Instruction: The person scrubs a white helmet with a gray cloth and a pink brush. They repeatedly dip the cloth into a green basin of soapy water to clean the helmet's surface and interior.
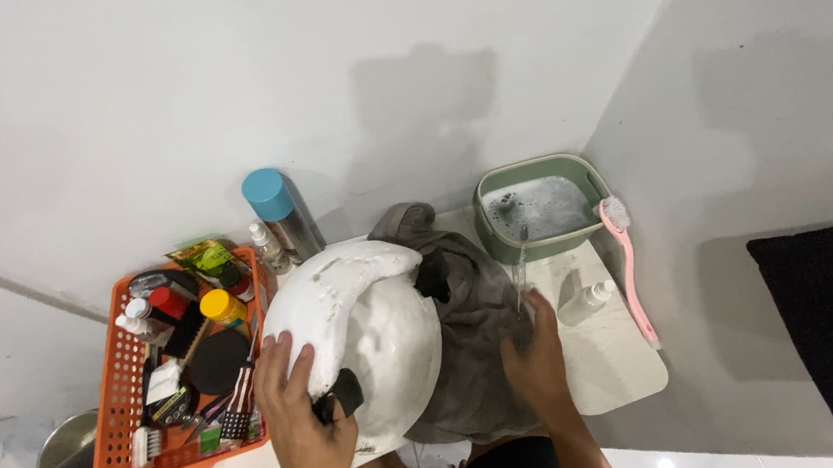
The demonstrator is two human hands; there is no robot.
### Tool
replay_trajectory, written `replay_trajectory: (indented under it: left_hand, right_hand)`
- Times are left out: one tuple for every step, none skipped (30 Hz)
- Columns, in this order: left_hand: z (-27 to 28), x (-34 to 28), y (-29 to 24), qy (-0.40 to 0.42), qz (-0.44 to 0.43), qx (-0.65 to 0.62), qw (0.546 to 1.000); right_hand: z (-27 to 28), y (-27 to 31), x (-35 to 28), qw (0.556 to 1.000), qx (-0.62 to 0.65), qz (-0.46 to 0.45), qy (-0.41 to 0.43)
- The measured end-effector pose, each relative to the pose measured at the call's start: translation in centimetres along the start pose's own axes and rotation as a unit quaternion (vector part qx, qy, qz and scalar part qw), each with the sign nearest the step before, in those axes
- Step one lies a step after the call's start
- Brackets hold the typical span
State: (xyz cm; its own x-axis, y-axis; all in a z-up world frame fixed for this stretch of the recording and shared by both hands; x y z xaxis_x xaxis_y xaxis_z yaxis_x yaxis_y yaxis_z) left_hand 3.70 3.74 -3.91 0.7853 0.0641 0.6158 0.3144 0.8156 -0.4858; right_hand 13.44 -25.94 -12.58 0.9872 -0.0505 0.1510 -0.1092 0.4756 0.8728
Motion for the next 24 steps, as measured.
replay_trajectory:
  left_hand:
    - [-0.1, -0.1, 0.2, -0.001, -0.003, -0.003, 1.000]
    - [-0.2, -0.2, 0.4, -0.003, -0.006, -0.006, 1.000]
    - [-0.3, -0.2, 0.5, 0.000, -0.008, -0.009, 1.000]
    - [-0.4, -0.3, 0.7, -0.003, 0.001, 0.000, 1.000]
    - [-0.4, -0.5, 1.0, -0.007, 0.011, 0.009, 1.000]
    - [-0.4, -0.5, 1.0, -0.005, 0.009, 0.005, 1.000]
    - [-0.4, -0.4, 0.9, -0.011, -0.003, 0.005, 1.000]
    - [-0.3, -0.4, 0.9, -0.017, -0.016, 0.005, 1.000]
    - [-0.5, -0.4, 0.8, -0.018, -0.019, 0.002, 1.000]
    - [-0.6, -0.5, 0.8, -0.013, -0.013, 0.010, 1.000]
    - [-0.7, -0.5, 0.8, -0.011, -0.006, 0.020, 1.000]
    - [-0.8, -0.4, 0.8, -0.015, -0.008, 0.018, 1.000]
    - [-1.0, -0.4, 0.8, -0.015, -0.016, 0.016, 1.000]
    - [-1.1, -0.4, 0.8, -0.015, -0.025, 0.015, 0.999]
    - [-1.2, -0.5, 0.8, -0.020, -0.024, 0.016, 0.999]
    - [-1.4, -0.6, 0.8, -0.009, -0.022, 0.021, 1.000]
    - [-1.6, -0.7, 0.8, 0.005, -0.022, 0.026, 0.999]
    - [-1.6, -0.8, 0.5, 0.003, -0.022, 0.026, 0.999]
    - [-1.6, -0.7, 0.5, 0.002, -0.018, 0.027, 0.999]
    - [-1.5, -0.6, 0.5, 0.000, -0.013, 0.027, 1.000]
    - [-1.5, -0.6, 0.4, -0.005, -0.014, 0.030, 0.999]
    - [-1.4, -0.6, 0.4, -0.006, -0.013, 0.029, 0.999]
    - [-1.4, -0.7, 0.4, -0.006, -0.010, 0.028, 1.000]
    - [-1.3, -0.7, 0.6, -0.011, -0.010, 0.029, 0.999]
  right_hand:
    - [0.8, 1.5, -0.7, 0.999, 0.030, -0.011, 0.001]
    - [1.6, 3.0, -1.4, 0.998, 0.061, -0.021, 0.002]
    - [2.9, 2.8, -1.4, 0.998, 0.060, -0.023, -0.002]
    - [4.6, 3.3, -1.6, 0.997, 0.028, 0.049, -0.059]
    - [6.2, 3.8, -2.1, 0.986, -0.005, 0.121, -0.116]
    - [7.7, 3.4, -1.5, 0.986, -0.007, 0.119, -0.120]
    - [9.5, 3.0, -0.9, 0.982, -0.032, 0.090, -0.163]
    - [11.4, 2.6, -0.4, 0.975, -0.056, 0.061, -0.206]
    - [12.4, 0.4, 0.3, 0.974, -0.057, 0.062, -0.209]
    - [13.3, -2.1, 1.1, 0.977, -0.085, 0.001, -0.194]
    - [14.2, -4.5, 2.1, 0.976, -0.112, -0.056, -0.177]
    - [14.5, -5.6, 2.4, 0.976, -0.113, -0.052, -0.180]
    - [14.4, -6.9, 2.9, 0.978, -0.135, -0.061, -0.150]
    - [14.4, -8.2, 3.4, 0.978, -0.157, -0.071, -0.120]
    - [14.2, -9.0, 4.0, 0.978, -0.158, -0.066, -0.119]
    - [13.7, -10.2, 4.6, 0.980, -0.154, -0.095, -0.081]
    - [13.2, -11.5, 5.0, 0.980, -0.148, -0.126, -0.043]
    - [13.1, -10.7, 4.9, 0.980, -0.148, -0.124, -0.044]
    - [12.8, -9.8, 5.2, 0.982, -0.142, -0.120, -0.022]
    - [12.4, -8.8, 5.5, 0.984, -0.136, -0.116, 0.000]
    - [12.5, -10.1, 5.9, 0.985, -0.135, -0.111, 0.000]
    - [12.6, -11.1, 6.4, 0.984, -0.161, -0.072, -0.021]
    - [12.7, -12.1, 6.8, 0.981, -0.189, -0.035, -0.041]
    - [12.8, -11.7, 7.1, 0.981, -0.189, -0.030, -0.040]
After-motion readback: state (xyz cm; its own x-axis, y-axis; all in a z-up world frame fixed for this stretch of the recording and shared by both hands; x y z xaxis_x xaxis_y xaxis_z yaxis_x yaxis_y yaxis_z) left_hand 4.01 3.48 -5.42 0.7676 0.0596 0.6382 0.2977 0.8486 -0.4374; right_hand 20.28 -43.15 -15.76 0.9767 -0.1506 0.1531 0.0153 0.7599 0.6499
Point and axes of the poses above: each hand's wrist, its own x-axis towards the middle knuckle, its own z-axis out of the back of the hand, y = z × x, the point moved 4 cm from there along x, towards the middle knuckle, and after that the axes turned 7 degrees about y, right-handed, at the moved point
